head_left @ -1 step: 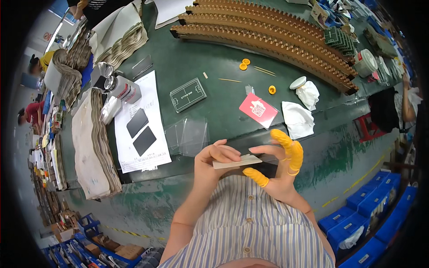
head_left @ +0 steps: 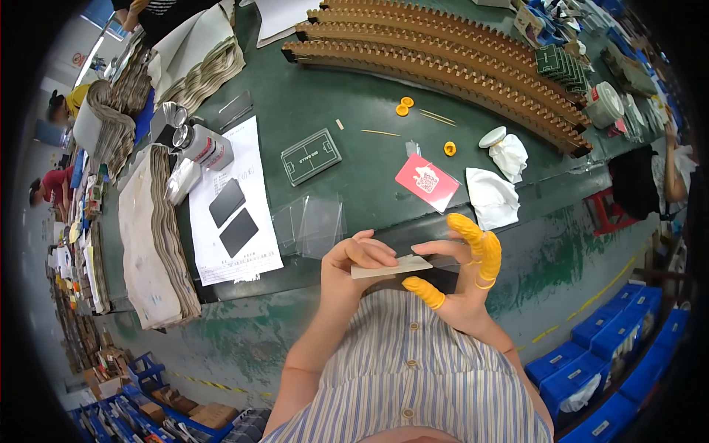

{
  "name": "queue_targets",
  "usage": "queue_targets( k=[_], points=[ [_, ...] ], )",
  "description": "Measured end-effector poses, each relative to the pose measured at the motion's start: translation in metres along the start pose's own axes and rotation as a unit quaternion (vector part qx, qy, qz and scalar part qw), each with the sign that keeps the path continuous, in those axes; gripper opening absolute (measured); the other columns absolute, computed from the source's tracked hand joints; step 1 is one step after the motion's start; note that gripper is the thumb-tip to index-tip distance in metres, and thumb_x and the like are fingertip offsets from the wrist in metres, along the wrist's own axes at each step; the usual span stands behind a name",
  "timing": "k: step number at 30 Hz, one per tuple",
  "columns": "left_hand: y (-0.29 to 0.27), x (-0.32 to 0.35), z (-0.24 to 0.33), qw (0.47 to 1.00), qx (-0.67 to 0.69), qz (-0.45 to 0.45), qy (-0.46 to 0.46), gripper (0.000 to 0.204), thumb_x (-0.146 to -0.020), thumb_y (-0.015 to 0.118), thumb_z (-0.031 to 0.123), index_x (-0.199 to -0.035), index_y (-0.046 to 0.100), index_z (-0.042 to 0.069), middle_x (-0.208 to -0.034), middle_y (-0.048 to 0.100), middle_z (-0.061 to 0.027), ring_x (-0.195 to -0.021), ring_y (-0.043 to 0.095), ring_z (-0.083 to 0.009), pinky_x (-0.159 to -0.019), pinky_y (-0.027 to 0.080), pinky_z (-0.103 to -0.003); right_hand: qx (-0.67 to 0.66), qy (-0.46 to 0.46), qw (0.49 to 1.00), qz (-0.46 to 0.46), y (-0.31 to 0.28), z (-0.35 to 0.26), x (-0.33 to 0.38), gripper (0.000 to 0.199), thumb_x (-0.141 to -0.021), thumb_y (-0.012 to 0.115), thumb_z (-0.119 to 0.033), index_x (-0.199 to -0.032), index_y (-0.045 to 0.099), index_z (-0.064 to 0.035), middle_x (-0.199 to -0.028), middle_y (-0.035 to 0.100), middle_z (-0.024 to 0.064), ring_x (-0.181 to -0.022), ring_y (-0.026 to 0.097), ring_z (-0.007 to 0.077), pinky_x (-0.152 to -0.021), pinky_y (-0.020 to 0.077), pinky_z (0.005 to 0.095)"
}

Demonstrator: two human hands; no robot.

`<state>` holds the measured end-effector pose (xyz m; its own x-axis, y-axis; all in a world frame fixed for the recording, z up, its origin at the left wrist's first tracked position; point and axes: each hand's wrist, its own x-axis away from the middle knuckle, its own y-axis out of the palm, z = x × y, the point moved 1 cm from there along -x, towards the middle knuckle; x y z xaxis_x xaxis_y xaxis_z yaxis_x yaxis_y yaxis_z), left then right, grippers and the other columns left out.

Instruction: The person wipes the surface of small rectangular cards using a white cloth. They handle the cards one by one, turning them over to clean both sides, and place them into a clear plastic sleeve. The person wears yellow finger cots on their right hand while performing the task.

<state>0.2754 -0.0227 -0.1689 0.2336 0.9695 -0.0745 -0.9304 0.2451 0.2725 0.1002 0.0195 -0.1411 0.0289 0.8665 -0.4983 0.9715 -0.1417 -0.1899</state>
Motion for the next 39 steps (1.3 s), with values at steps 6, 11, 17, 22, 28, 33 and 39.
queue_targets(
  k=[6,11,17,22,28,33,39],
  points=[
    [-0.002,0.0,-0.002,0.997,0.072,-0.01,-0.019,0.026,-0.069,0.076,0.002,-0.071,0.053,0.014,-0.077,0.069,-0.0069,-0.079,0.063,-0.0166,-0.103,0.027,-0.038,-0.026,-0.014,1.0,0.006,0.003,0.007,0.004,0.094,-0.077,0.073,-0.002,-0.146,0.009,-0.0116,-0.105,0.065,0.0088,-0.117,0.051,0.0237,-0.098,0.0355,0.0386],
    [-0.002,0.0,-0.003,0.999,0.001,-0.016,-0.036,0.025,-0.068,0.076,0.002,-0.073,0.055,0.013,-0.081,0.069,-0.0049,-0.081,0.063,-0.014,-0.102,0.027,-0.037,-0.021,-0.025,0.999,0.004,0.003,0.004,0.005,0.094,-0.077,0.07,0.003,-0.146,0.009,-0.0142,-0.102,0.066,0.0081,-0.115,0.053,0.0243,-0.094,0.0389,0.0379],
    [0.002,-0.003,0.009,0.95,-0.294,-0.038,0.101,0.02,-0.066,0.074,0.001,-0.077,0.063,0.013,-0.083,0.07,0.0026,-0.088,0.063,-0.0116,-0.1,0.029,-0.035,0.017,-0.024,0.999,-0.013,0.004,-0.001,0.004,0.093,-0.077,0.069,0.008,-0.146,0.012,-0.0167,-0.105,0.064,0.0113,-0.109,0.057,0.0233,-0.083,0.0477,0.0343],
    [0.004,-0.002,0.015,0.951,-0.288,-0.077,0.088,0.015,-0.067,0.073,0.002,-0.078,0.068,0.011,-0.085,0.07,0.0021,-0.085,0.064,-0.0129,-0.097,0.033,-0.034,-0.012,-0.024,1.0,-0.015,0.005,-0.003,0.001,0.09,-0.076,0.069,0.008,-0.145,0.016,-0.0148,-0.105,0.065,0.0105,-0.106,0.058,0.0232,-0.084,0.0479,0.034],
    [0.008,0.001,0.007,0.977,-0.194,-0.083,0.038,0.011,-0.07,0.071,0.001,-0.078,0.067,0.007,-0.087,0.071,-0.0024,-0.083,0.065,-0.0125,-0.096,0.034,-0.034,0.019,-0.007,0.998,-0.054,0.001,-0.007,-0.001,0.074,-0.076,0.068,0.008,-0.137,0.031,-0.0102,-0.104,0.066,0.0067,-0.105,0.06,0.0221,-0.087,0.0463,0.0339],
    [0.015,0.004,0.001,0.987,-0.142,-0.073,-0.009,0.01,-0.071,0.069,0.0,-0.078,0.064,0.006,-0.087,0.071,-0.0039,-0.083,0.065,-0.0127,-0.097,0.034,-0.035,-0.07,0.063,0.995,-0.026,0.005,-0.012,0.0,0.045,-0.075,0.068,0.008,-0.115,0.054,-0.006,-0.104,0.066,0.0062,-0.107,0.06,0.0222,-0.09,0.0454,0.0336],
    [0.02,0.002,0.004,0.981,-0.175,-0.069,0.037,0.01,-0.072,0.068,-0.001,-0.077,0.062,0.006,-0.087,0.071,-0.0033,-0.083,0.065,-0.0133,-0.097,0.034,-0.036,-0.059,0.068,0.994,-0.061,-0.001,-0.014,-0.003,0.038,-0.076,0.067,0.007,-0.11,0.058,-0.0062,-0.104,0.065,0.0056,-0.109,0.059,0.0244,-0.092,0.0453,0.035]
  ],
)
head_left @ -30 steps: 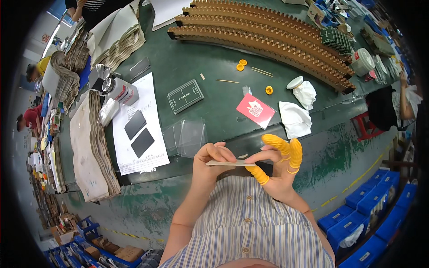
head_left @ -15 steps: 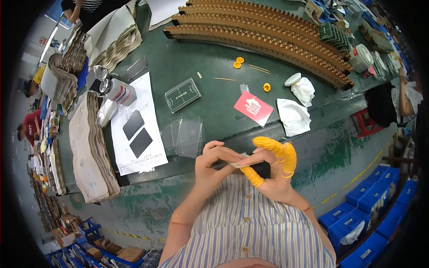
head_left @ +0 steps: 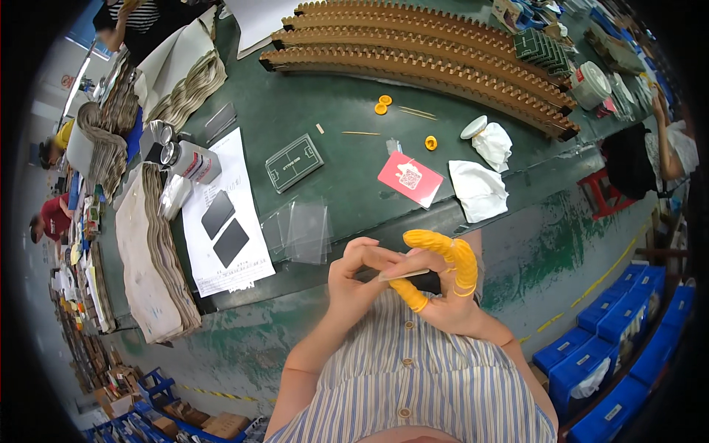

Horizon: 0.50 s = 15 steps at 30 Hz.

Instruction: The person wipes the surface of small rectangular cards using a white cloth. They handle the cards one by one, turning them over to clean both sides, and place them into a clear plastic sleeve. The person wears yellow finger cots on their right hand while performing the task.

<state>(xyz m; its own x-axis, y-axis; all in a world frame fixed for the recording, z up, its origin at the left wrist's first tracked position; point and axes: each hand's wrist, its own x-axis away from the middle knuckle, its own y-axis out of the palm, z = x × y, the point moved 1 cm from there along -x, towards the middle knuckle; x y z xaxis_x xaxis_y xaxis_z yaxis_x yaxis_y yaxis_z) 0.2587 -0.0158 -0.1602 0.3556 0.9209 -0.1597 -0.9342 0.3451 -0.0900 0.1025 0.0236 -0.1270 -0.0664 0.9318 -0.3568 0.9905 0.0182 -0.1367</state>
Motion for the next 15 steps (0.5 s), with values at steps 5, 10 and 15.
queue_targets(
  k=[5,10,15],
  points=[
    [-0.005,-0.004,0.006,0.989,-0.116,0.037,0.09,0.014,-0.071,0.068,-0.001,-0.072,0.059,0.01,-0.088,0.071,-0.0007,-0.088,0.066,-0.0159,-0.097,0.031,-0.038,0.034,-0.007,0.999,0.021,-0.002,-0.001,0.001,0.036,-0.073,0.07,0.004,-0.106,0.061,-0.0084,-0.104,0.065,0.0035,-0.108,0.056,0.0264,-0.091,0.0441,0.036],
    [-0.013,-0.009,0.021,0.955,-0.238,0.05,0.171,0.019,-0.068,0.069,-0.003,-0.069,0.058,0.012,-0.085,0.071,-0.0012,-0.094,0.065,-0.0196,-0.1,0.028,-0.041,0.121,0.015,0.992,0.043,-0.008,0.0,0.006,0.033,-0.069,0.073,0.001,-0.099,0.066,-0.0114,-0.104,0.065,0.0008,-0.1,0.052,0.0234,-0.086,0.0427,0.0338],
    [-0.013,-0.011,0.023,0.944,-0.251,0.106,0.186,0.028,-0.067,0.069,-0.004,-0.088,0.058,0.011,-0.105,0.065,-0.0066,-0.108,0.057,-0.0223,-0.101,0.03,-0.04,0.195,-0.045,0.978,0.052,-0.007,0.007,0.01,0.028,-0.069,0.073,0.001,-0.092,0.07,-0.0147,-0.095,0.061,-0.0021,-0.091,0.049,0.0174,-0.079,0.0418,0.0285]
  ],
)
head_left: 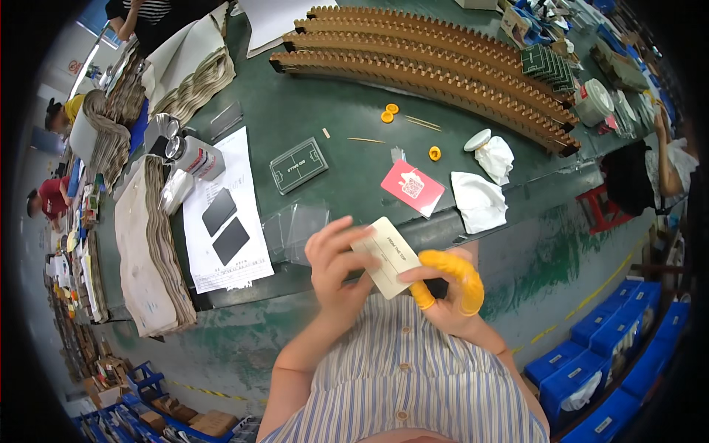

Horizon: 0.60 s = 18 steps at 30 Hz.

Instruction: The person wipes the surface of small rectangular cards using a white cloth. They handle the cards one by one, turning them over to clean both sides, and place them into a clear plastic sleeve. The person wears yellow finger cots on their right hand while performing the task.

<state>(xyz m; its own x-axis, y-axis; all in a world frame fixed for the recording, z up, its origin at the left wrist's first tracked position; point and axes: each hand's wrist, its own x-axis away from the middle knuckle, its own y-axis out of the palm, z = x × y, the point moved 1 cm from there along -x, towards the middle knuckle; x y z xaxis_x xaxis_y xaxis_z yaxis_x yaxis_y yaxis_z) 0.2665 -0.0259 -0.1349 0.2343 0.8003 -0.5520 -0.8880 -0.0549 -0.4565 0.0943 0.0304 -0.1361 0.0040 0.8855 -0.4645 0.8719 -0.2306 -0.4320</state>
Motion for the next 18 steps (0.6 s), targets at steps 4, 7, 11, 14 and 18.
queue_targets(
  k=[4,7,11,14,18],
  points=[
    [0.027,0.009,-0.004,0.897,0.357,0.062,-0.252,0.049,-0.078,0.059,-0.004,-0.124,0.045,0.004,-0.123,0.052,-0.0123,-0.114,0.052,-0.02,-0.1,0.037,-0.034,-0.009,0.025,0.998,0.053,0.013,0.011,0.019,0.025,-0.068,0.075,0.0,-0.085,0.074,-0.0188,-0.089,0.055,-0.004,-0.089,0.045,0.0141,-0.076,0.0406,0.0254],
    [0.026,0.013,0.002,0.694,0.568,0.016,-0.442,0.042,-0.09,0.048,0.001,-0.132,0.04,-0.002,-0.124,0.054,-0.0112,-0.117,0.051,-0.0176,-0.1,0.038,-0.032,0.034,-0.056,0.995,0.073,0.01,0.018,0.017,0.035,-0.064,0.075,0.006,-0.092,0.073,-0.0148,-0.099,0.052,0.0006,-0.089,0.049,0.0124,-0.071,0.0442,0.0221],
    [0.023,0.015,0.004,0.642,0.626,-0.002,-0.442,0.04,-0.092,0.049,0.004,-0.13,0.042,-0.003,-0.123,0.056,-0.012,-0.114,0.054,-0.0155,-0.096,0.042,-0.029,-0.024,-0.012,0.995,0.096,0.012,0.022,0.019,0.035,-0.065,0.076,0.007,-0.093,0.073,-0.014,-0.098,0.056,0.0003,-0.09,0.05,0.0129,-0.069,0.0451,0.0217],
    [0.024,0.008,0.008,0.723,0.544,-0.031,-0.425,0.038,-0.091,0.053,0.004,-0.128,0.045,-0.002,-0.114,0.062,-0.0118,-0.104,0.06,-0.0136,-0.089,0.045,-0.026,0.002,-0.015,0.997,0.077,0.012,0.024,0.02,0.036,-0.066,0.075,0.006,-0.096,0.071,-0.0145,-0.098,0.061,-0.0012,-0.092,0.049,0.0144,-0.072,0.0437,0.0248],
    [0.018,-0.001,0.015,0.782,0.475,-0.068,-0.398,0.034,-0.089,0.059,0.003,-0.12,0.049,-0.001,-0.099,0.068,-0.01,-0.089,0.064,-0.0113,-0.078,0.049,-0.022,0.058,-0.066,0.996,0.033,0.006,0.019,0.012,0.039,-0.065,0.075,0.0,-0.1,0.067,-0.0121,-0.105,0.06,0.0013,-0.093,0.047,0.0179,-0.077,0.0395,0.0286]
  ],
)
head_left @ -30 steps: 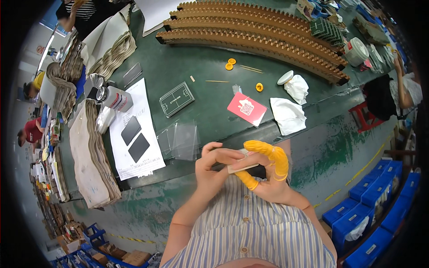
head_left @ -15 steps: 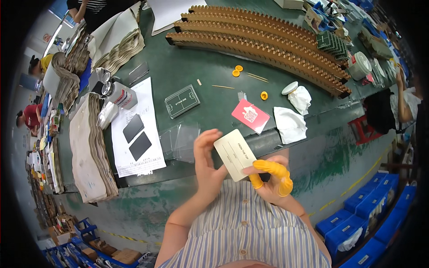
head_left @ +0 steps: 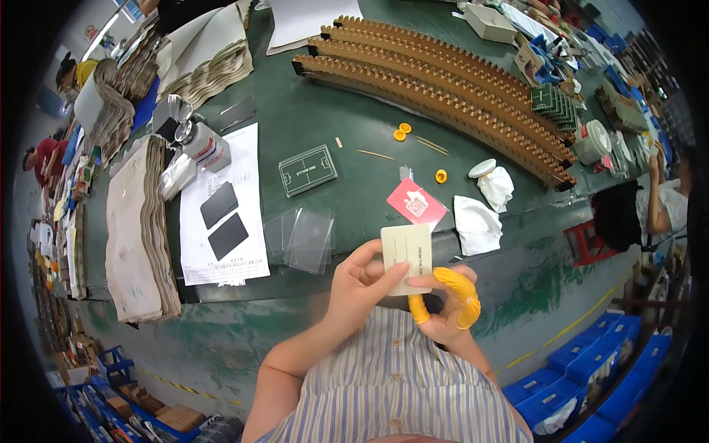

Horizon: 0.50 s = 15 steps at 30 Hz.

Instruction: The person wipes the surface of small rectangular cards using a white cloth. They handle the cards one by one, turning them over to clean both sides, and place them into a clear plastic sleeve. The person wears yellow finger cots on their right hand while performing the task.

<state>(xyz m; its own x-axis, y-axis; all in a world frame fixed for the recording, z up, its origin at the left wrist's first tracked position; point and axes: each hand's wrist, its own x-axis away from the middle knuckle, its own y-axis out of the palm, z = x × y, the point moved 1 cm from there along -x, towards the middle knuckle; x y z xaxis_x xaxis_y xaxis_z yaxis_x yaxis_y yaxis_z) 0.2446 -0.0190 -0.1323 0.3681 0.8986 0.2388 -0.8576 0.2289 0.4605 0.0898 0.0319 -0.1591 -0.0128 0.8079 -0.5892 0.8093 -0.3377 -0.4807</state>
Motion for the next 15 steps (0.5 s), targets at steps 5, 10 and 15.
queue_targets(
  k=[5,10,15],
  points=[
    [0.0,-0.002,0.012,0.996,-0.088,0.001,0.006,0.023,-0.086,0.061,0.0,-0.106,0.049,-0.002,-0.09,0.069,-0.0133,-0.08,0.067,-0.0144,-0.07,0.053,-0.025,-0.053,0.039,0.998,-0.019,-0.012,-0.004,0.001,0.057,-0.068,0.074,-0.009,-0.121,0.053,-0.0087,-0.112,0.063,0.0036,-0.096,0.048,0.0205,-0.087,0.0331,0.0328],
    [0.001,-0.005,0.013,0.991,-0.13,-0.015,0.013,0.02,-0.085,0.062,0.002,-0.099,0.048,0.0,-0.088,0.069,-0.0128,-0.078,0.067,-0.0136,-0.069,0.053,-0.025,-0.011,0.017,0.988,0.156,-0.019,0.037,0.004,0.069,-0.078,0.069,-0.012,-0.136,0.033,-0.0035,-0.113,0.059,0.0135,-0.098,0.054,0.025,-0.091,0.0346,0.0386],
    [-0.003,-0.003,0.005,0.989,-0.145,-0.007,-0.002,0.02,-0.086,0.063,0.006,-0.098,0.048,0.002,-0.084,0.07,-0.0077,-0.076,0.064,-0.008,-0.067,0.05,-0.022,0.254,0.099,0.956,0.109,-0.043,0.046,-0.027,0.046,-0.08,0.07,-0.017,-0.121,0.054,-0.0065,-0.117,0.057,0.009,-0.112,0.048,0.0274,-0.097,0.0269,0.04]
  ],
)
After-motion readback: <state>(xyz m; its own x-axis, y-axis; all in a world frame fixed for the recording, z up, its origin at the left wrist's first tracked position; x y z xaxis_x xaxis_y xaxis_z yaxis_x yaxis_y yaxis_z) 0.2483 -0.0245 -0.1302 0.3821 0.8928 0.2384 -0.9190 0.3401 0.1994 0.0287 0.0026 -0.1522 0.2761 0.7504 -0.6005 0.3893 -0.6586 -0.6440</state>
